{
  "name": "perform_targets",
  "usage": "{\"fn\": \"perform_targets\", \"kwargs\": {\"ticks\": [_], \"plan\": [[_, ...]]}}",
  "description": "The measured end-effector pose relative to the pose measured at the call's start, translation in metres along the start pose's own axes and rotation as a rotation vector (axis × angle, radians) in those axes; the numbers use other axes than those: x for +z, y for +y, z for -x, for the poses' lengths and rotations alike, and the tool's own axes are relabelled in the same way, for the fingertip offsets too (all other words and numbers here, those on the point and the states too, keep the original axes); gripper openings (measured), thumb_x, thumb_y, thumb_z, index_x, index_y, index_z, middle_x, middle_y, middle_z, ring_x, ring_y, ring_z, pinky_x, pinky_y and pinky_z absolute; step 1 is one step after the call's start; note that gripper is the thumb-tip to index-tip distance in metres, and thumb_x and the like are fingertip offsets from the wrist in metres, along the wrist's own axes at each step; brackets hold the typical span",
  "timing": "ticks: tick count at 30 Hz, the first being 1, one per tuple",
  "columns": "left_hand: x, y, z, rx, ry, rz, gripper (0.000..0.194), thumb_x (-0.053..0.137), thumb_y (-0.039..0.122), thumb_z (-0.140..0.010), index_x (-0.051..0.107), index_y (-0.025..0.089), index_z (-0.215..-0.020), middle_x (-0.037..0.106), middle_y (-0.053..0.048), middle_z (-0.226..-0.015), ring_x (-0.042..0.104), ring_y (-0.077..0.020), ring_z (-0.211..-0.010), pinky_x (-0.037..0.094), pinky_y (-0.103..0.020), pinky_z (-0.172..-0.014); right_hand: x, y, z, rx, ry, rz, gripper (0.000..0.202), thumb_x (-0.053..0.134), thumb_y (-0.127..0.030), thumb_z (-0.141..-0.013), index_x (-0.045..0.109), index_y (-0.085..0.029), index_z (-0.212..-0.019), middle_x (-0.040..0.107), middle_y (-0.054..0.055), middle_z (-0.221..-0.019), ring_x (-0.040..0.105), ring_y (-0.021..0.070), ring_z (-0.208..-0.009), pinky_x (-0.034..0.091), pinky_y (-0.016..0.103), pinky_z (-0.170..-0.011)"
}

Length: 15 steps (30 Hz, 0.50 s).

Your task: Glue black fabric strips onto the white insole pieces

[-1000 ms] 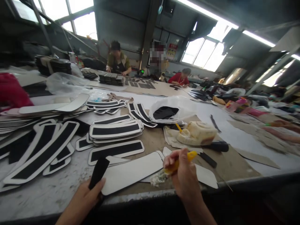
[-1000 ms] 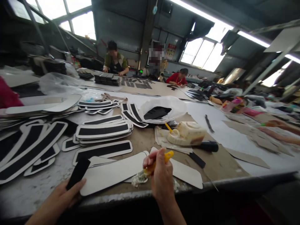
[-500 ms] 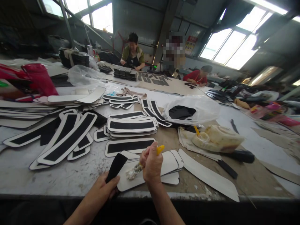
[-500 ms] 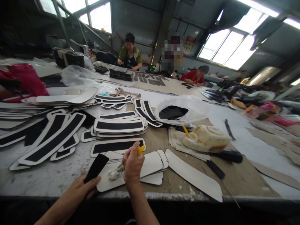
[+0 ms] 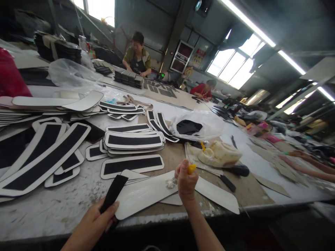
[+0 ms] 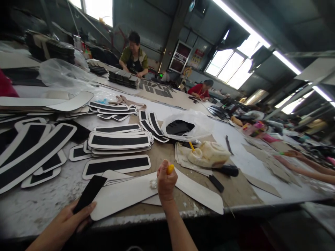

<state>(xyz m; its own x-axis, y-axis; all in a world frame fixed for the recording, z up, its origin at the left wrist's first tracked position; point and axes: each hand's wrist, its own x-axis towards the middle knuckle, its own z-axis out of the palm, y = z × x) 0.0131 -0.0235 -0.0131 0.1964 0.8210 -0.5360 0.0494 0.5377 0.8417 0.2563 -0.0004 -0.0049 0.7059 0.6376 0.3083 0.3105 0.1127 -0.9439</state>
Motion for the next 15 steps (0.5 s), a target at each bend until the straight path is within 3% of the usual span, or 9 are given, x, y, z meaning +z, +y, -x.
{"fn": "perform_targets", "kwargs": {"ticks": [5,11,15], "plan": [[-0.004,-0.009,-0.006,0.02,-0.039,-0.011,0.049,0.062,0.064,-0.061,0.047,0.018,-0.061,0.034,0.007,-0.043,0.027,-0.0067,-0.042,0.017,-0.02,-0.044,-0.017,0.004,-0.011,-0.136,-0.043,0.173,0.044,0.04,-0.051,-0.089,0.043,-0.019,-0.059,0.041,-0.005,-0.047,0.041,0.0101,-0.043,0.034,0.022,-0.046],[-0.005,-0.006,-0.006,0.041,-0.066,-0.049,0.052,0.058,0.069,-0.061,0.044,0.019,-0.06,0.029,0.009,-0.04,0.023,-0.0072,-0.04,0.013,-0.022,-0.045,-0.028,-0.017,-0.014,-0.339,-0.089,0.262,0.041,0.037,-0.044,-0.092,0.043,-0.02,-0.059,0.042,-0.004,-0.05,0.041,0.0115,-0.046,0.034,0.025,-0.052],[-0.006,0.001,0.0,0.026,-0.092,-0.047,0.049,0.054,0.067,-0.067,0.046,0.018,-0.063,0.031,0.008,-0.043,0.025,-0.0084,-0.045,0.015,-0.022,-0.047,-0.022,-0.028,-0.001,-0.417,-0.171,0.221,0.041,0.042,-0.044,-0.09,0.044,-0.019,-0.057,0.041,-0.003,-0.052,0.038,0.0115,-0.049,0.031,0.026,-0.052]]}}
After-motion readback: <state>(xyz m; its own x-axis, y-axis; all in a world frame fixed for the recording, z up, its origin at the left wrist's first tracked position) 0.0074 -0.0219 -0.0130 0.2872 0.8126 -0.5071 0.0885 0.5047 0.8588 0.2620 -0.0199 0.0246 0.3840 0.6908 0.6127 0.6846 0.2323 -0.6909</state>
